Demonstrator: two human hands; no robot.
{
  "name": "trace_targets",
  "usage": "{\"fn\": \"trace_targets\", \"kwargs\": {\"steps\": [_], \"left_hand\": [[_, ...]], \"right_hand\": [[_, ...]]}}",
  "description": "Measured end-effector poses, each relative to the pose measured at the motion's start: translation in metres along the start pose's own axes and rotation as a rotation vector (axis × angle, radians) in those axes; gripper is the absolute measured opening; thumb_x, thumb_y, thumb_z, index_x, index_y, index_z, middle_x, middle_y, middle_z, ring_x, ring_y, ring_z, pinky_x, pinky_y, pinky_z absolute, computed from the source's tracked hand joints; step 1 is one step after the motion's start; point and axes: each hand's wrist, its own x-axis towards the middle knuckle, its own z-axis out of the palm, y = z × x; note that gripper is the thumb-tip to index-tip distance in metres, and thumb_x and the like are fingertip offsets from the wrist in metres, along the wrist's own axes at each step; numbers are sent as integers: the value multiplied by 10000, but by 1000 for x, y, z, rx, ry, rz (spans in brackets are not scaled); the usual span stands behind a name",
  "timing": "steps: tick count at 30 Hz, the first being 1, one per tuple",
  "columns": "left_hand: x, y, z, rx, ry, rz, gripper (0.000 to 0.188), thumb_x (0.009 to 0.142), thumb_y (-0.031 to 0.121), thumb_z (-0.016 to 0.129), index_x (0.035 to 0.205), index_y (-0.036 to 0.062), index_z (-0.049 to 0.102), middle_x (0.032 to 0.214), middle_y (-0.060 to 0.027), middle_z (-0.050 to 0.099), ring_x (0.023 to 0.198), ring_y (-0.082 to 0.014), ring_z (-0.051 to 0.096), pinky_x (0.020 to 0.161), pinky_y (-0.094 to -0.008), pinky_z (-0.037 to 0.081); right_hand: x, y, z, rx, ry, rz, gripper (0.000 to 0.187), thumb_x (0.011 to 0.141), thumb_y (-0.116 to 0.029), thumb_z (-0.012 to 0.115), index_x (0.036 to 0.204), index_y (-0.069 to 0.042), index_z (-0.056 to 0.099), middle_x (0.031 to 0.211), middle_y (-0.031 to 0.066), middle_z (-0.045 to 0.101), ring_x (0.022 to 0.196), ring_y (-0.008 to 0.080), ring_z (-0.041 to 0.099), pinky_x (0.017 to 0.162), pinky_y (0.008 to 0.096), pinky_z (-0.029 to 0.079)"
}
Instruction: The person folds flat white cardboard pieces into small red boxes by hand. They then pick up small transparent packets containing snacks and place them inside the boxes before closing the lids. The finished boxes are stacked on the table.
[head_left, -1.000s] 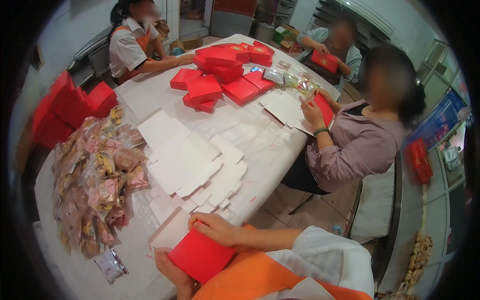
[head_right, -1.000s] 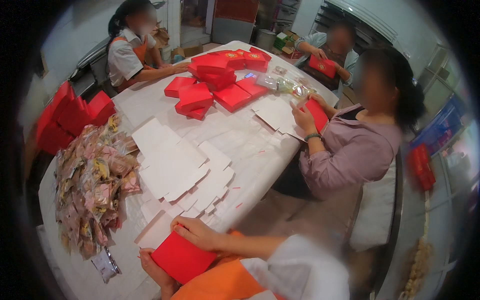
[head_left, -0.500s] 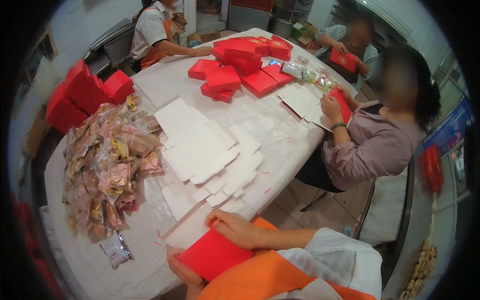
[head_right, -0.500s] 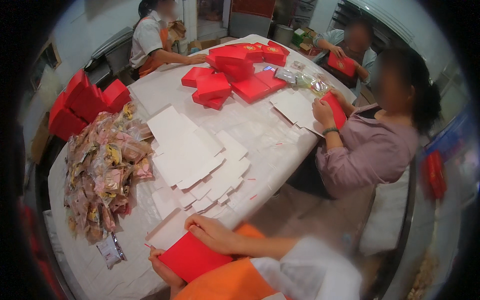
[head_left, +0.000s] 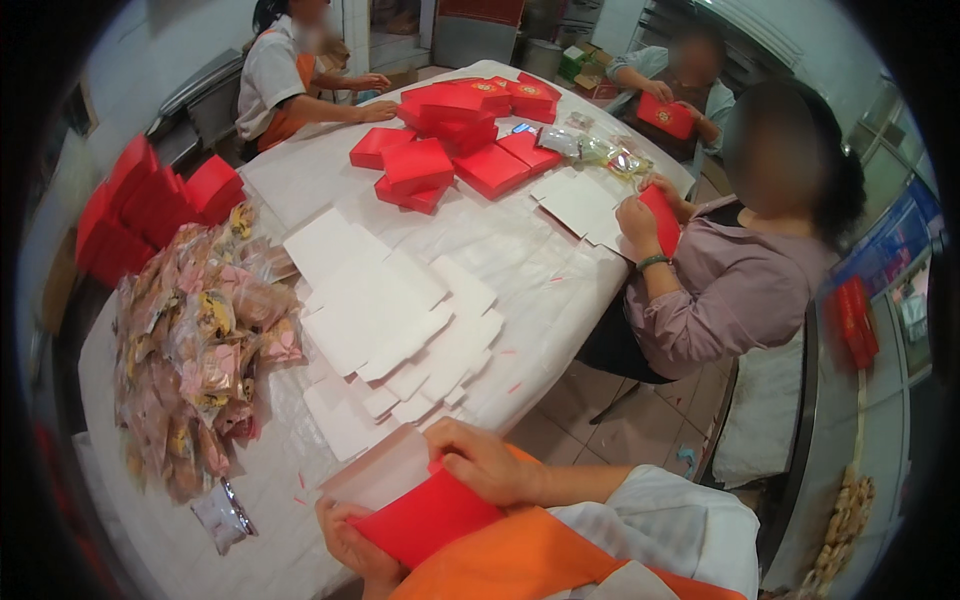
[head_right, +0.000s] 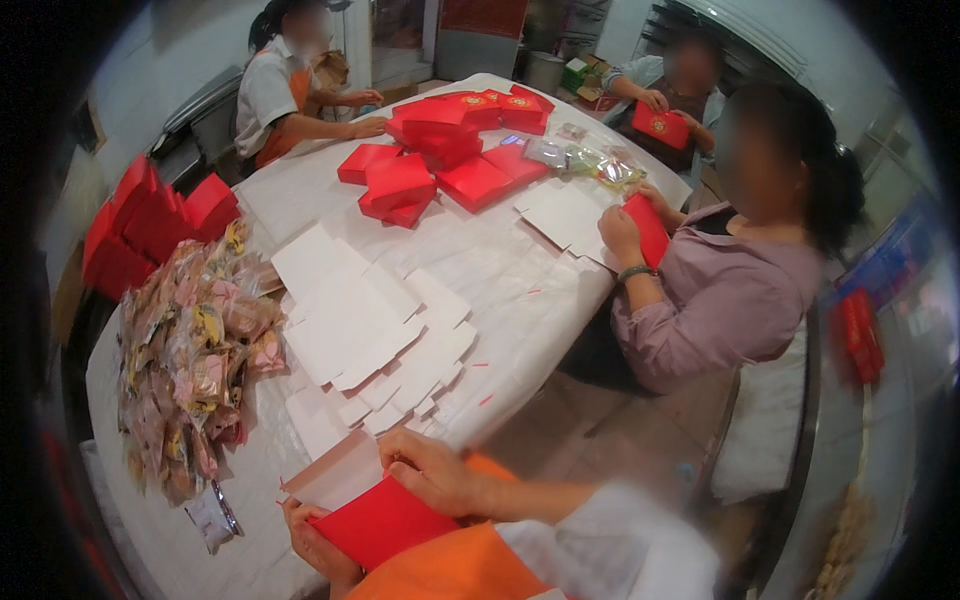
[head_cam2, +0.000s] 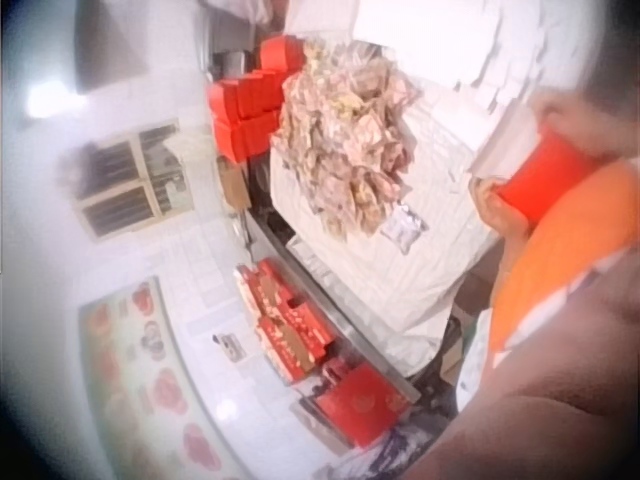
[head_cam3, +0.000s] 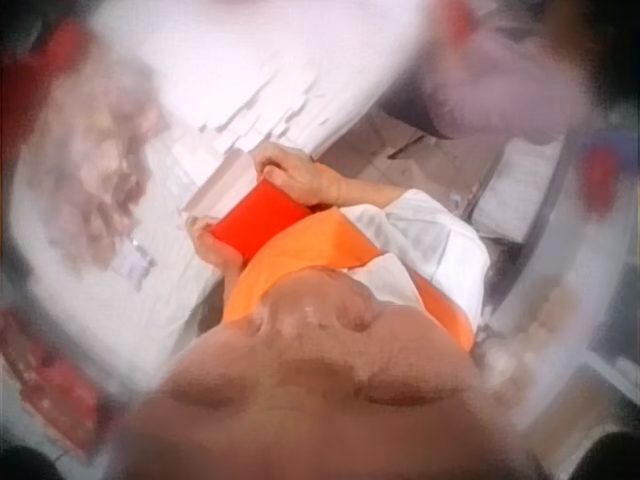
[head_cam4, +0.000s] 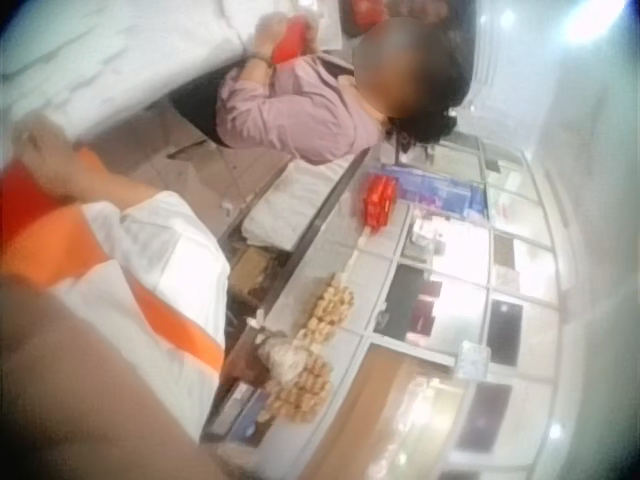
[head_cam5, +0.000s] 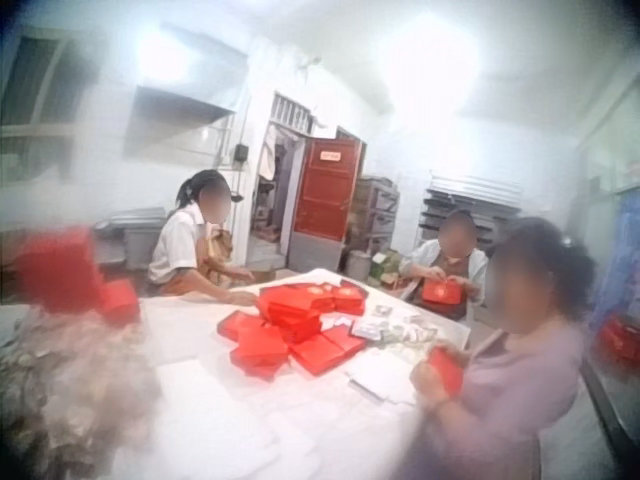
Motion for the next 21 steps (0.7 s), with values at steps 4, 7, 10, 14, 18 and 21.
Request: {"fn": "trace_targets", "kwargs": {"steps": [4,7,10,14,18,21], "left_hand": [[-2,-10,-8,24,-76,21,386,996,328,347,788,28,469,894,-125,496,848,-234,508,800,-353,409],[-6,-26,-15,-7,-97,55,307,963,271,409,840,9,511,894,-117,526,831,-220,518,734,-337,443],[0,7,-6,13,-73,24,467,1019,374,304,717,35,413,882,-132,463,861,-256,494,839,-356,387],[-2,12,-8,-17,-85,-29,420,1007,320,326,705,38,401,857,-116,454,824,-238,483,805,-344,387],[2,14,-7,13,-108,-15,369,992,250,339,696,36,392,792,-82,423,753,-207,451,743,-315,373],[-1,5,-7,-41,-97,-25,361,988,224,325,688,30,378,748,-71,387,703,-196,416,695,-305,355]], "right_hand": [[-1,-5,0,-11,27,-13,98,839,-18,446,919,-13,503,950,103,528,864,211,516,819,306,440],[-1,-5,0,-7,50,-81,77,837,-35,451,895,-10,495,922,103,520,824,207,500,785,308,434],[0,-7,0,-3,37,-130,70,837,-32,450,888,-10,492,903,99,511,795,202,488,764,305,432],[-2,-11,4,-33,33,-143,63,840,-30,447,882,-9,489,883,95,503,776,196,482,745,294,431],[-4,-12,6,-26,58,-118,50,853,-38,449,888,-13,476,863,98,497,756,205,478,720,303,430],[-4,-15,6,-56,62,-61,40,866,-48,452,893,-19,463,839,99,489,738,216,472,706,314,427]]}}
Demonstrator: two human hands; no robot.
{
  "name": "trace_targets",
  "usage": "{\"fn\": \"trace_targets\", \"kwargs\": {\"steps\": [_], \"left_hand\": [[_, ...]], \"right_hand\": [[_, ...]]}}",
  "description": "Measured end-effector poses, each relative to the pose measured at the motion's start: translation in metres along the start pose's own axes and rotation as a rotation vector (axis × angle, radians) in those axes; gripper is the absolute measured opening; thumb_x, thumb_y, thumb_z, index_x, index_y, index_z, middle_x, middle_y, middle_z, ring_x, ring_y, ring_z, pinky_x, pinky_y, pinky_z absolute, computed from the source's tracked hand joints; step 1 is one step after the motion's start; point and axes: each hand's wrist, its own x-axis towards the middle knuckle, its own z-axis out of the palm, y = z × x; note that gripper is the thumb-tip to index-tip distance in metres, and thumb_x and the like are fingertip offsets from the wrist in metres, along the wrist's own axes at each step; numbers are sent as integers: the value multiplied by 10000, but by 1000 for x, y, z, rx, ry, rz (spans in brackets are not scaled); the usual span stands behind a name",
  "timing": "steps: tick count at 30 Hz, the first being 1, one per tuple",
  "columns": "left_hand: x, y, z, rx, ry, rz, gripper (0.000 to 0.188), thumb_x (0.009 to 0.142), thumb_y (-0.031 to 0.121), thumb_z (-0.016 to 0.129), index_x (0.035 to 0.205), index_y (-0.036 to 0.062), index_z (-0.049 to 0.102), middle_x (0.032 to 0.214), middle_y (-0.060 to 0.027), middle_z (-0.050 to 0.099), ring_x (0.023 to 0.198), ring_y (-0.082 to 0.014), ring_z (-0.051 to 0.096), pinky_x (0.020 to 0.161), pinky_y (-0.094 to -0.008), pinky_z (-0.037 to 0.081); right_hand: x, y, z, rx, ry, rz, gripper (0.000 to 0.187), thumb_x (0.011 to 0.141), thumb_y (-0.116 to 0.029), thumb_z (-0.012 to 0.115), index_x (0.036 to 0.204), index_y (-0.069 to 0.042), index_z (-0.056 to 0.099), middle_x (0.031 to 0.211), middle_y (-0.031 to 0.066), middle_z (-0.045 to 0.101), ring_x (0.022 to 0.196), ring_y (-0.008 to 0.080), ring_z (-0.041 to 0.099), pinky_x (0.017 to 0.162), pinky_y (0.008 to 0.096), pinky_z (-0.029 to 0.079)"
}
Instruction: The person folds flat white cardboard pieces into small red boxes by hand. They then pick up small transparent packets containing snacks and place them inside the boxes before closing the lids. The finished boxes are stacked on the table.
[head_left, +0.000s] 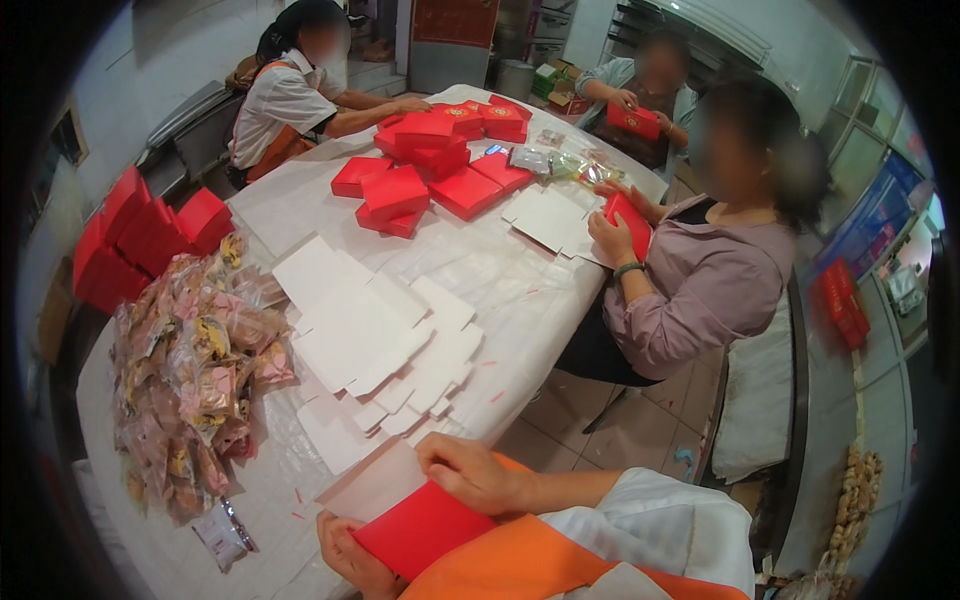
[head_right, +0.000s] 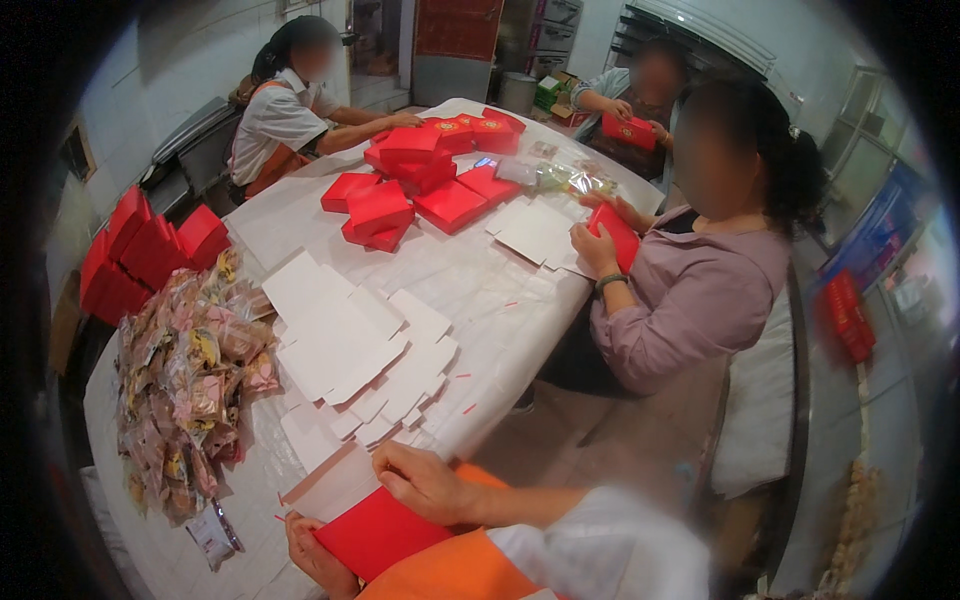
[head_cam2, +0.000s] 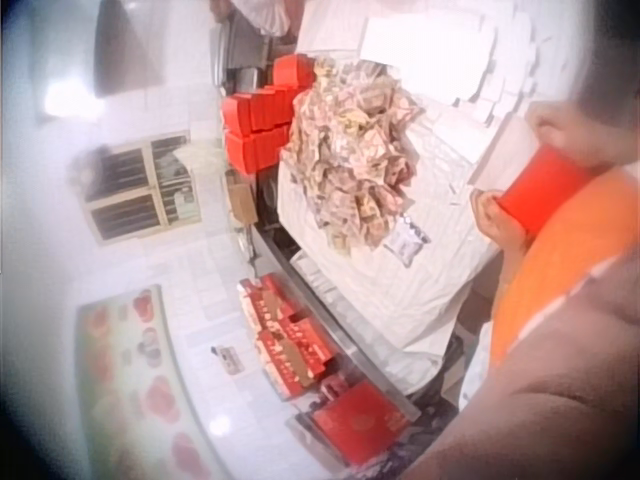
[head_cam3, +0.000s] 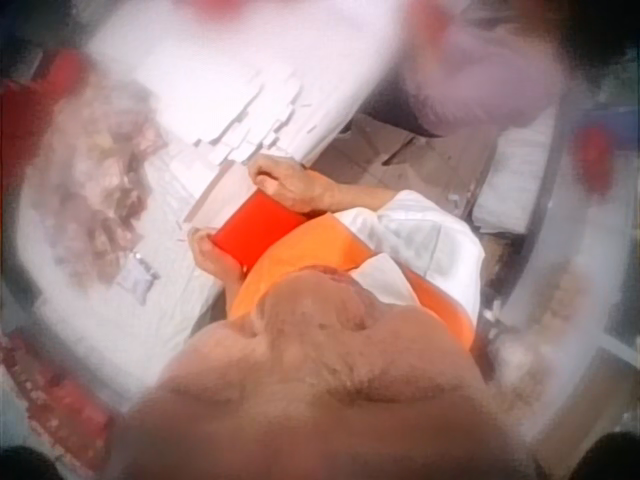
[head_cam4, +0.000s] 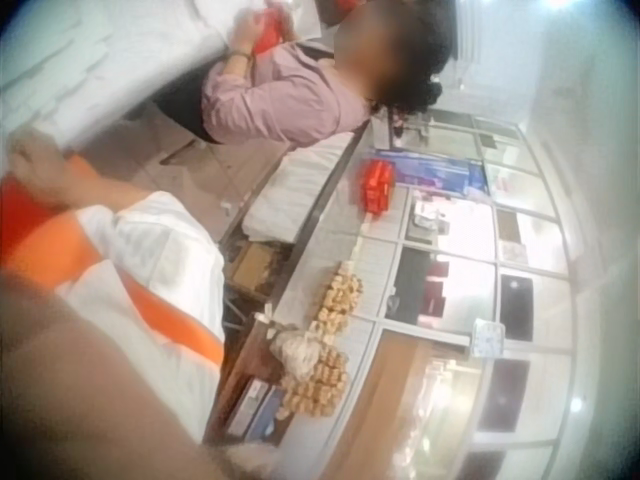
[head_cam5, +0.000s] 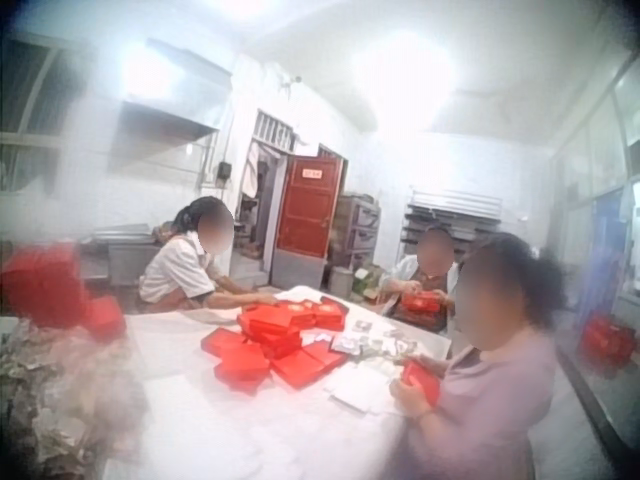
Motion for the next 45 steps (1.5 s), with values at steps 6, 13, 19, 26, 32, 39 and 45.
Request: {"fn": "trace_targets", "kwargs": {"steps": [6,13,19,26,32,39,45], "left_hand": [[-1,0,0,13,-1,-26,356,948,205,372,648,18,414,719,-89,394,679,-225,431,638,-344,347],[-2,3,-5,-23,132,-247,225,951,168,401,793,26,475,791,-56,471,757,-176,465,708,-315,385],[-22,27,-13,-340,-29,-267,532,985,217,493,1421,7,273,1120,-116,602,1015,-127,542,912,-262,410],[-2,23,-3,-337,-55,-227,280,993,136,478,1195,-44,550,1118,-134,645,999,-146,600,875,-265,464],[-4,15,-6,-303,-116,-136,285,988,185,488,1084,-47,625,1072,-147,665,984,-200,623,867,-293,473],[14,24,-19,-128,-257,18,258,960,163,513,1049,-33,654,1016,-147,681,930,-211,647,814,-294,491],[26,55,-31,-62,-370,-206,277,956,142,477,1020,-59,656,1027,-152,681,923,-193,642,822,-286,488]], "right_hand": [[-2,1,-5,-59,-24,43,56,854,-33,454,906,-20,470,840,81,508,737,174,488,705,291,435],[4,0,6,21,57,236,426,859,-50,472,1282,-54,420,908,65,531,709,126,497,669,284,448],[-32,-22,-11,25,71,221,535,840,-19,446,1374,0,428,1016,62,537,822,84,499,734,228,447],[-7,-9,-12,262,13,135,383,926,-112,443,1272,44,394,1150,164,548,972,179,552,869,309,448],[-1,-1,-25,-22,-106,-49,269,935,-171,468,1037,45,591,1044,179,611,937,249,592,835,328,466],[4,-11,-23,-124,-118,-136,283,917,-188,507,1018,42,637,992,183,648,899,286,629,798,338,492],[5,-27,-24,-190,-110,-84,217,864,-52,525,1008,41,658,977,173,665,886,264,639,791,325,497]]}}
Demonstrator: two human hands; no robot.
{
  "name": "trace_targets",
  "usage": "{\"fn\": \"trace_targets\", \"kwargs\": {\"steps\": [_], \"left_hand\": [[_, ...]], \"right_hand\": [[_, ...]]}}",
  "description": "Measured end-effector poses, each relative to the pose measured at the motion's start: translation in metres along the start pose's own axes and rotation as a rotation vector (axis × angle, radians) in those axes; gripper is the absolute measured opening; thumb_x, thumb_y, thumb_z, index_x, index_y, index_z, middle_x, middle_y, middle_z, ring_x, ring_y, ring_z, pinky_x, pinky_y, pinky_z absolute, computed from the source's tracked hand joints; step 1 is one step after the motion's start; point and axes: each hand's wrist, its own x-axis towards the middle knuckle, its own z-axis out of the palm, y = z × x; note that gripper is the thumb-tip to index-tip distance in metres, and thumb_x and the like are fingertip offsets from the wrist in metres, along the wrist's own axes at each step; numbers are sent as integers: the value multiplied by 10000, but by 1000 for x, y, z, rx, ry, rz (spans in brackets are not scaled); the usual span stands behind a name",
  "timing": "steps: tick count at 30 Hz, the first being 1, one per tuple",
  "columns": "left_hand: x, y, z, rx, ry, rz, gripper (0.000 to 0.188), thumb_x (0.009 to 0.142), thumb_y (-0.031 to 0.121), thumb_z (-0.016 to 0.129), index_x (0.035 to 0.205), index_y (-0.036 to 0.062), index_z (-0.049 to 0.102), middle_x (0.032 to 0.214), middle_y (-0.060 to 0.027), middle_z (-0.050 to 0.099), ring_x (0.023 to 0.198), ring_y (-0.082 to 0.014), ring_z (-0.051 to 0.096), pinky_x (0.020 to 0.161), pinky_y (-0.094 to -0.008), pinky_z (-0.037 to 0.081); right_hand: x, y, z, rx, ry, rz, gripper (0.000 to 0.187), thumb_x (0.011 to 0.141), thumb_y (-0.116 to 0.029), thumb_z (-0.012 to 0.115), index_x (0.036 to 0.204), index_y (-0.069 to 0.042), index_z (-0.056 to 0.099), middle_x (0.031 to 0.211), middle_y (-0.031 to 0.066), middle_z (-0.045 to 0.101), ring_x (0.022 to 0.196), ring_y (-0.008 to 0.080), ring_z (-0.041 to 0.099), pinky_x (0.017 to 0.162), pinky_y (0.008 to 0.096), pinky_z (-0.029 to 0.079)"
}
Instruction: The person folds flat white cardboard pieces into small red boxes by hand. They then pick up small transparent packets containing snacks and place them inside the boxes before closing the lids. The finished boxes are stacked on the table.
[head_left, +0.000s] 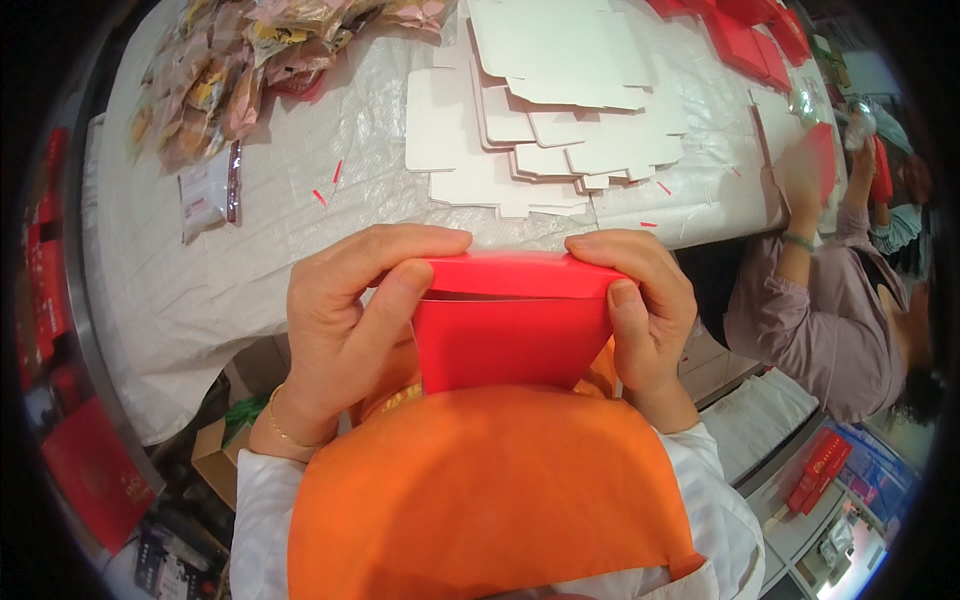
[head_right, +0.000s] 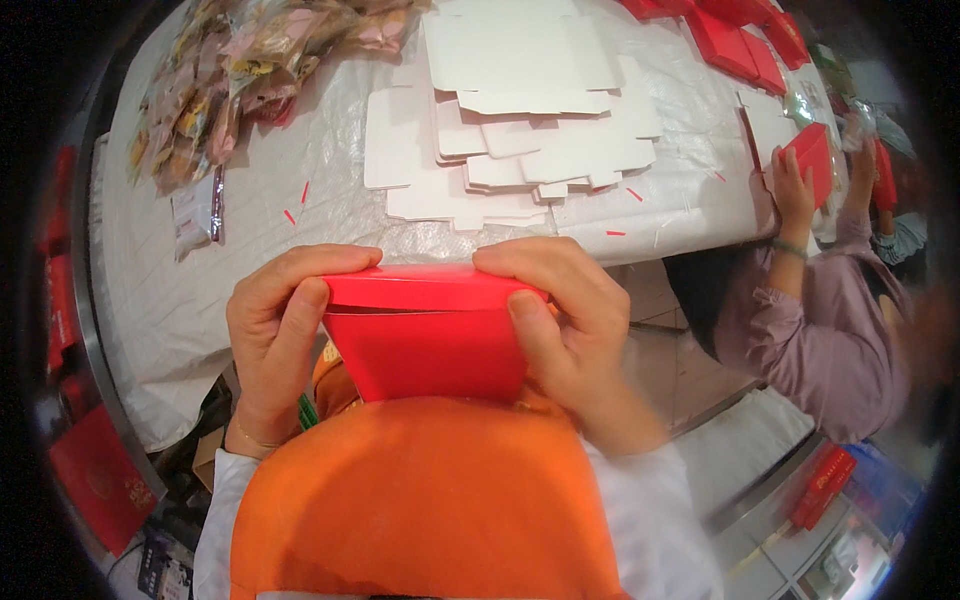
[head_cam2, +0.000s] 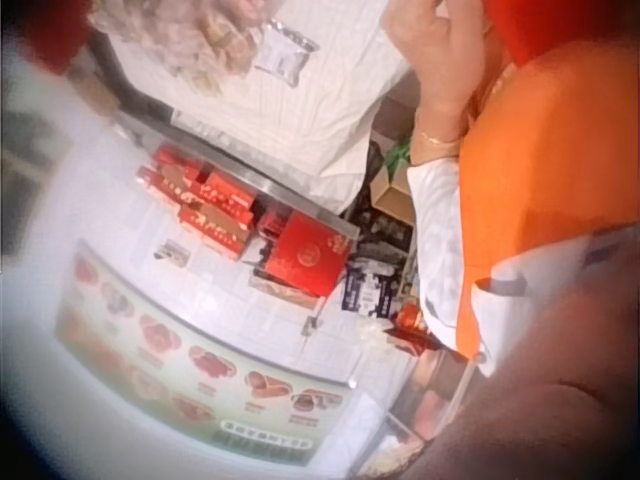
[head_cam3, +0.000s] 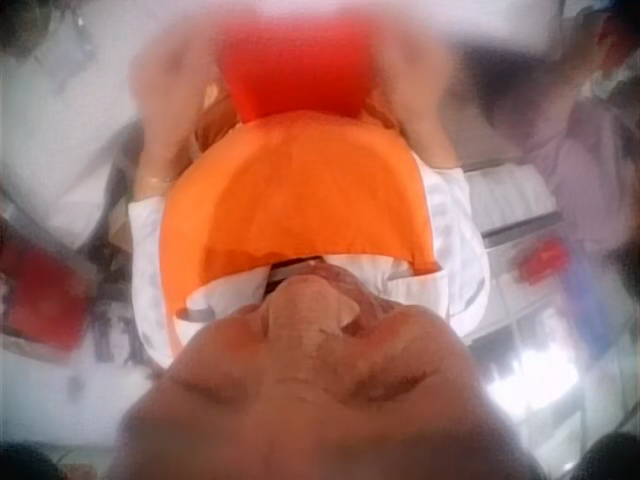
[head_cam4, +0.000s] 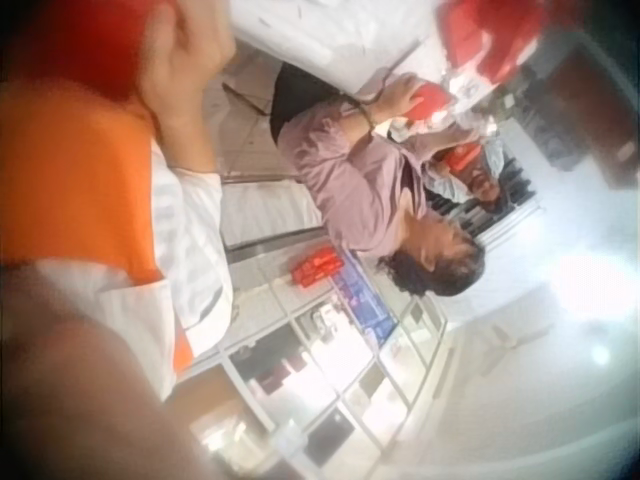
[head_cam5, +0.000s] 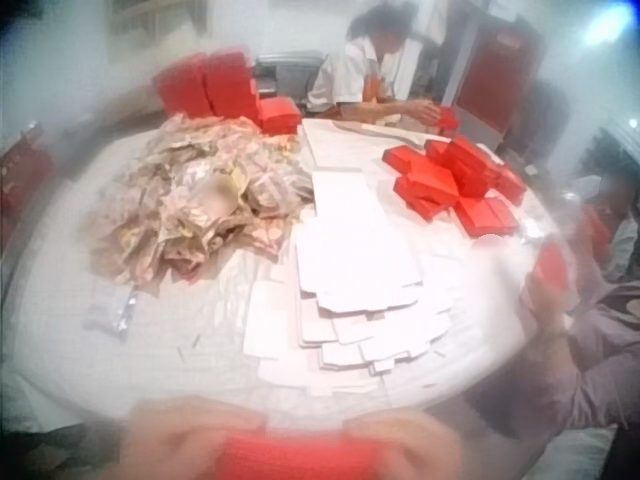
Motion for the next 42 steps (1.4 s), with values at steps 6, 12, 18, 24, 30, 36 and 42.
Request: {"fn": "trace_targets", "kwargs": {"steps": [6,12,18,24,30,36,42], "left_hand": [[-1,7,2,22,10,-39,247,937,85,478,1001,-69,660,1030,-160,677,925,-195,640,819,-284,487],[-2,4,3,31,25,-5,239,939,84,492,998,-68,666,1041,-174,673,940,-207,639,814,-282,489],[-3,2,2,6,-21,-42,243,939,84,490,1008,-61,672,1057,-186,675,958,-217,644,819,-292,491],[-2,-1,-4,123,-101,103,255,930,117,499,1019,-37,681,1050,-198,677,973,-248,650,814,-303,494],[1,-9,-5,109,-96,177,234,859,6,525,1034,-11,678,1046,-185,678,936,-282,669,837,-317,508],[3,-19,4,-35,-108,265,276,836,-19,534,1087,-15,649,1072,-191,667,965,-288,657,851,-338,508],[4,-20,2,157,-126,344,270,934,171,509,1060,-26,645,1092,-216,657,1006,-298,640,871,-359,491]], "right_hand": [[1,-3,-5,143,-40,182,224,885,-49,514,1025,45,662,986,158,671,927,232,633,821,309,482],[2,-10,-5,160,-79,259,250,927,-81,481,1046,53,657,1032,164,671,959,237,633,851,316,478],[-5,-3,-4,51,-89,152,278,941,-89,446,1056,51,658,1086,192,661,1005,292,640,886,345,484],[-10,3,-6,102,-91,43,286,922,-96,457,1050,52,666,1076,235,651,999,316,641,877,352,491],[-4,0,-9,101,-143,108,290,877,-79,461,1034,49,670,1073,228,648,973,298,639,864,350,488],[-5,4,-2,334,-51,206,296,883,-121,470,1014,51,672,1045,196,649,955,278,630,857,340,474],[-7,5,-8,203,-118,144,301,873,-136,479,1014,44,675,1068,189,638,975,261,615,857,344,472]]}}
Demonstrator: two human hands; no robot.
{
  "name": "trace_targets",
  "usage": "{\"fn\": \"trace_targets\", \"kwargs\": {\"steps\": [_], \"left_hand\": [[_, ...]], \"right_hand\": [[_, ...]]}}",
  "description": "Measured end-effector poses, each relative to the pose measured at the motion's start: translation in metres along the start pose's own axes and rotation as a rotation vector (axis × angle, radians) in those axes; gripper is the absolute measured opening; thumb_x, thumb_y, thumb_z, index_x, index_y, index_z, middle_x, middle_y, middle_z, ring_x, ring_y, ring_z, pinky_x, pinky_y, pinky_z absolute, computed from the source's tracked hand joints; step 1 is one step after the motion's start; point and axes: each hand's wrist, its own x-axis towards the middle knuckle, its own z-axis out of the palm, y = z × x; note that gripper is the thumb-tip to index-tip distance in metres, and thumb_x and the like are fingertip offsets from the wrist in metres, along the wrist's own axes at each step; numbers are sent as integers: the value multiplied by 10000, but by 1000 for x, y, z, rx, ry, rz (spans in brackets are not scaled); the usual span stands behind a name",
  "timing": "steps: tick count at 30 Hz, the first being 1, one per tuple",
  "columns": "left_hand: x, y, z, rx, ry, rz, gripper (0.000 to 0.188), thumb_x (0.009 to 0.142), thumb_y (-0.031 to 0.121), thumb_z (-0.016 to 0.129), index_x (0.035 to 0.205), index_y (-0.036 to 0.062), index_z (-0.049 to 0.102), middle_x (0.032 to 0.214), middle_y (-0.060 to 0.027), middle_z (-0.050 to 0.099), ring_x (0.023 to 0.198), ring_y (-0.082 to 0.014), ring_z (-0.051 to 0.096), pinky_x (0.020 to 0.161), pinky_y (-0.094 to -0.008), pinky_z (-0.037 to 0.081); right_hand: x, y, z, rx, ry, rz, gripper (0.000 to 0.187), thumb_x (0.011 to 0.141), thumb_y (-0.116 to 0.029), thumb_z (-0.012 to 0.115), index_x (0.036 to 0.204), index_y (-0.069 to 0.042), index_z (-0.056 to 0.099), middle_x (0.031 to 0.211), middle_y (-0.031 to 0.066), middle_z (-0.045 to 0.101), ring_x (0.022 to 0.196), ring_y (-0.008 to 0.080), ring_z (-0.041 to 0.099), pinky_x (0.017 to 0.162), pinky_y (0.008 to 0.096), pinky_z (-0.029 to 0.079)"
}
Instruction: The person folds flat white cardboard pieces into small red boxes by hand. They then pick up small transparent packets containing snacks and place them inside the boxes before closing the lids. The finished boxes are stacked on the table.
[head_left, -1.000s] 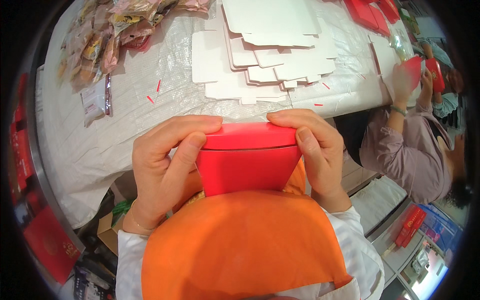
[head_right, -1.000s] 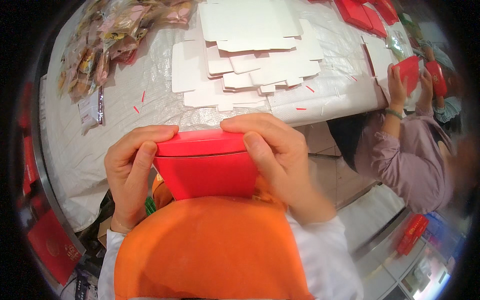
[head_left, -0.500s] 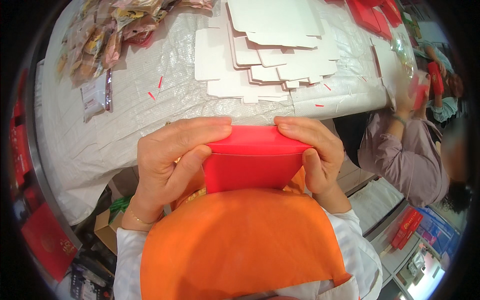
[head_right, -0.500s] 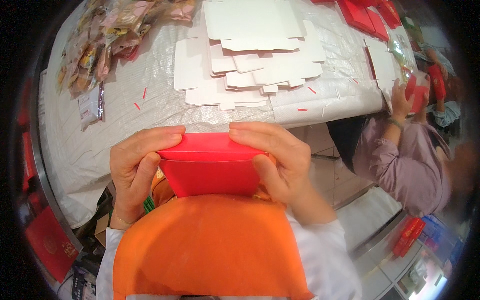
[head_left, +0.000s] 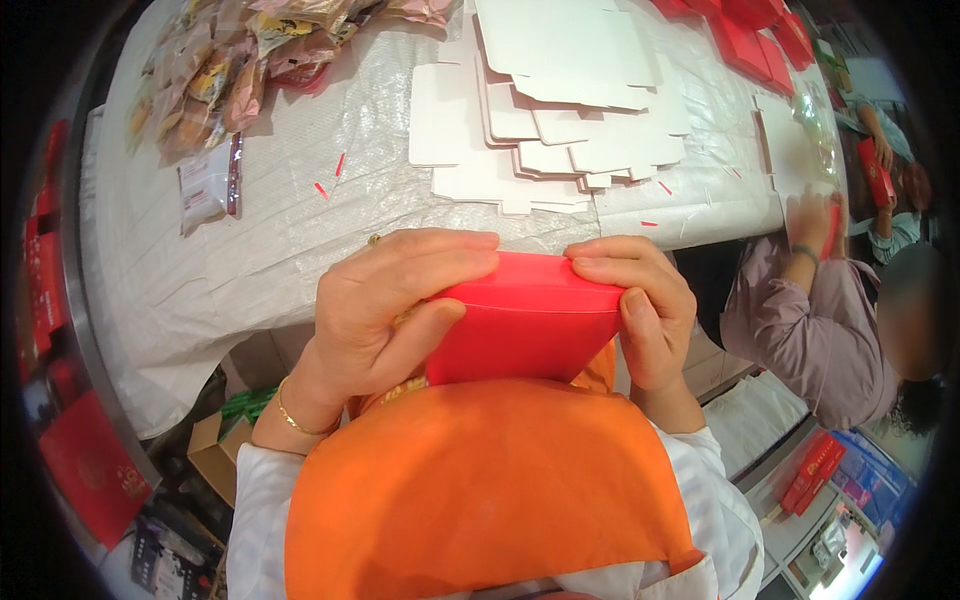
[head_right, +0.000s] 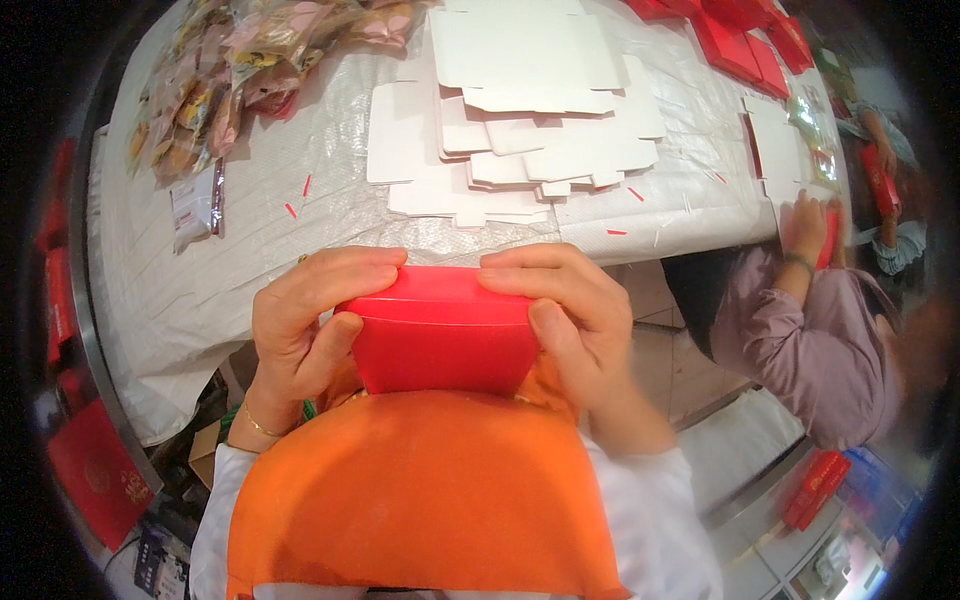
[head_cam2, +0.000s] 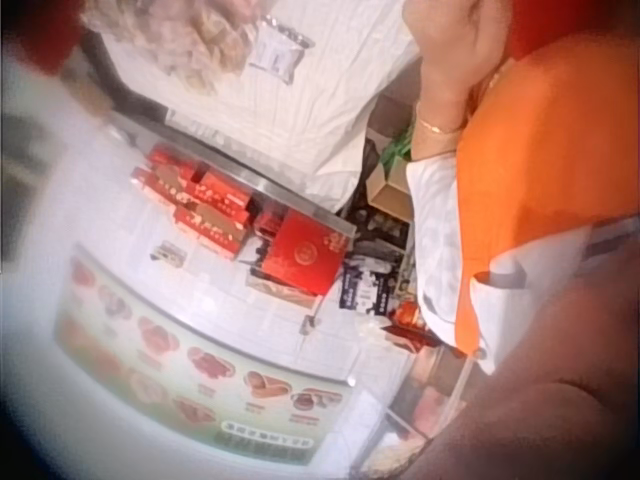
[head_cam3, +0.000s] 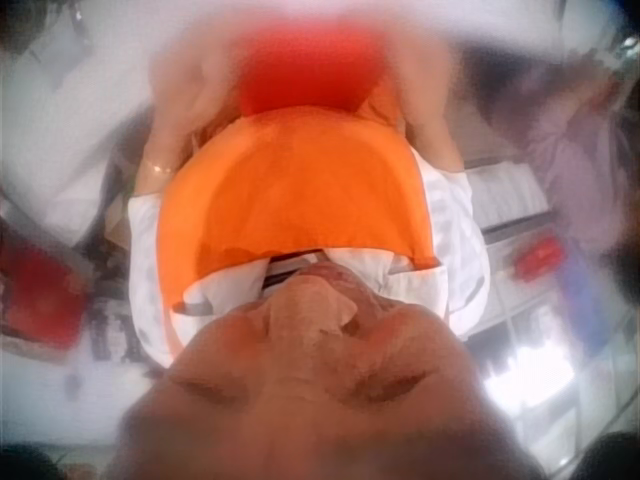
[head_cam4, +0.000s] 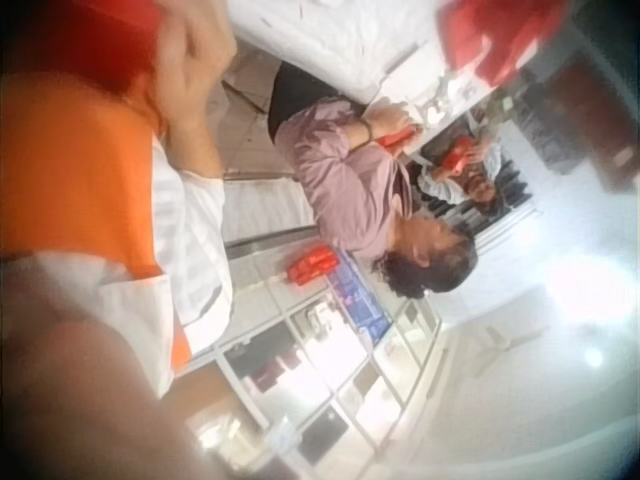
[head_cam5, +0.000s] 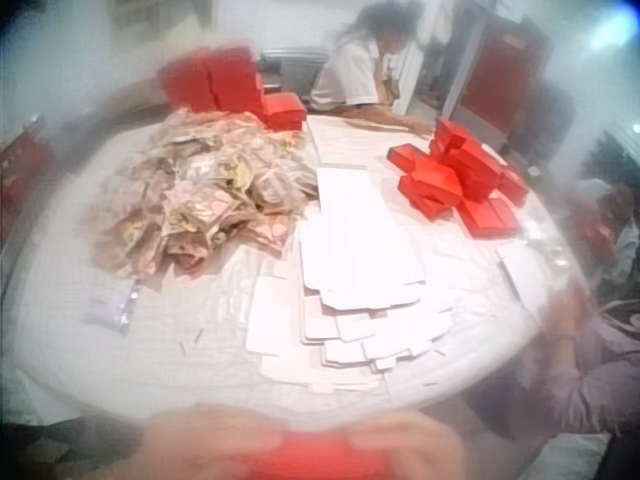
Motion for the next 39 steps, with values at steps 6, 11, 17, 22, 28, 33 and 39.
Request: {"fn": "trace_targets", "kwargs": {"steps": [6,11,17,22,28,33,39], "left_hand": [[1,1,8,-69,16,-51,300,923,176,573,1152,-17,591,1121,-212,646,1036,-276,632,887,-351,491],[-8,-2,23,-371,68,-167,474,883,99,653,1244,22,356,1253,-277,542,1114,-290,590,948,-382,477],[-9,-13,40,-550,153,-36,432,889,115,660,1120,66,299,1318,-333,459,1161,-330,554,957,-412,478],[-11,-17,34,-391,99,1,396,900,121,648,1123,61,326,1318,-332,460,1133,-320,569,926,-388,488],[-6,-12,29,-246,122,3,258,882,64,639,1045,44,440,1238,-294,550,952,-200,623,711,-261,499],[-7,-14,31,-242,143,27,239,874,60,640,1023,43,454,1208,-276,573,913,-180,623,672,-251,492],[-8,-14,28,-176,159,48,241,862,68,649,1009,39,461,1187,-266,583,903,-195,628,705,-263,507]], "right_hand": [[5,11,-4,97,-2,-44,317,802,-161,532,1002,17,700,991,179,640,887,252,628,797,328,489],[28,-22,-28,-201,-316,20,386,696,-83,579,1056,-31,709,933,143,621,820,218,604,715,290,478],[60,-37,-20,-259,-450,-18,393,677,-163,623,1030,-22,724,946,139,624,806,203,583,699,280,447],[63,-21,-15,-166,-485,-72,347,706,-126,636,1029,-36,728,963,129,631,815,195,586,702,281,444],[62,-18,-14,-98,-453,-10,327,720,-127,637,1022,-40,730,951,129,639,812,190,585,691,274,438],[64,-15,-18,-122,-502,-70,330,735,-120,633,1041,-37,725,973,133,642,794,185,587,677,274,443],[71,-1,-21,-41,-576,-86,292,811,-133,614,1064,-29,715,1014,150,634,803,172,603,628,258,452]]}}
